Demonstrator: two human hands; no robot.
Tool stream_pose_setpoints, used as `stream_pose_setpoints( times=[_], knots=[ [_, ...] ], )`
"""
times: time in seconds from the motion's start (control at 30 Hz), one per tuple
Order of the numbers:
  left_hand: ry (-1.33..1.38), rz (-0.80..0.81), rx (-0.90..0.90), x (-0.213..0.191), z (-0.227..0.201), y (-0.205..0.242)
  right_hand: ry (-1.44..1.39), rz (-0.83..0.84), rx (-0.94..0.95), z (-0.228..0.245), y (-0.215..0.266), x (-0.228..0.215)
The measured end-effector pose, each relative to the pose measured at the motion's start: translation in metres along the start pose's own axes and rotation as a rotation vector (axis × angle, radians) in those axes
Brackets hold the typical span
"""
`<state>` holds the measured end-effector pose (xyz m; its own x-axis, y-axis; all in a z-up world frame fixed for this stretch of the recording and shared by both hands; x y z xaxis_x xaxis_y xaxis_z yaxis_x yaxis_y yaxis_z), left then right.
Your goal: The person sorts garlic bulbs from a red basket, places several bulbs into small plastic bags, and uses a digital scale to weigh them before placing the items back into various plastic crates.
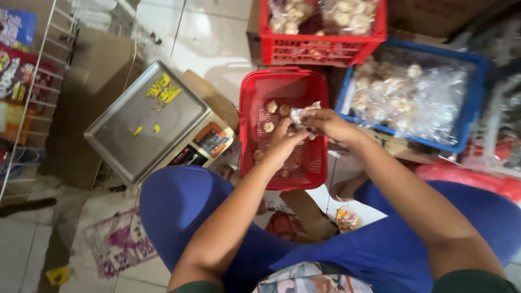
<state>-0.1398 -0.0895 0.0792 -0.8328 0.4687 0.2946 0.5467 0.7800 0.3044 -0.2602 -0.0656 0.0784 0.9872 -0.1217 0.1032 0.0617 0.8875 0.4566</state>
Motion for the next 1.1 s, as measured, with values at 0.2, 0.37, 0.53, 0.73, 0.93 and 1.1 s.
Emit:
stream_pose_setpoints(
  times=[0.2,0.37,0.53,0.73,0.93,1.1],
  knots=[
    [-0.251,0.066,0.207,0.034,-0.047,0.029,0.032,-0.142,-0.115,0.025,0.078,-0.022],
    [0.259,0.076,-0.249,0.038,-0.01,0.031,-0.301,-0.233,-0.206,0.018,0.099,-0.023],
    [0.651,0.124,-0.284,0.058,-0.028,0.042,-0.675,-0.177,-0.104,0.012,0.101,-0.022],
    [0.724,0.148,-0.283,0.061,-0.04,0.035,-0.853,-0.188,0.063,-0.033,0.072,-0.016],
    [0.241,0.156,-0.23,0.057,-0.009,0.03,-0.871,-0.24,0.08,-0.044,0.059,-0.026],
    [0.123,0.158,-0.293,0.046,0.022,0.02,-0.834,-0.236,-0.03,-0.027,0.068,-0.031]
  ],
)
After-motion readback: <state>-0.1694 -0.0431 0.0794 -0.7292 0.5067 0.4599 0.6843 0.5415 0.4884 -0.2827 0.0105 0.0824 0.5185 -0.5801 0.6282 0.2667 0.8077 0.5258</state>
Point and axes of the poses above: each hand's wrist, its own y-axis away from the middle knuckle, its own x-axis out of the palm, z = x × y, the point moved 10 cm from there along -y, towards the middle knuckle, and after that the axes turned 8 degrees about -z, right-handed, at the moved point
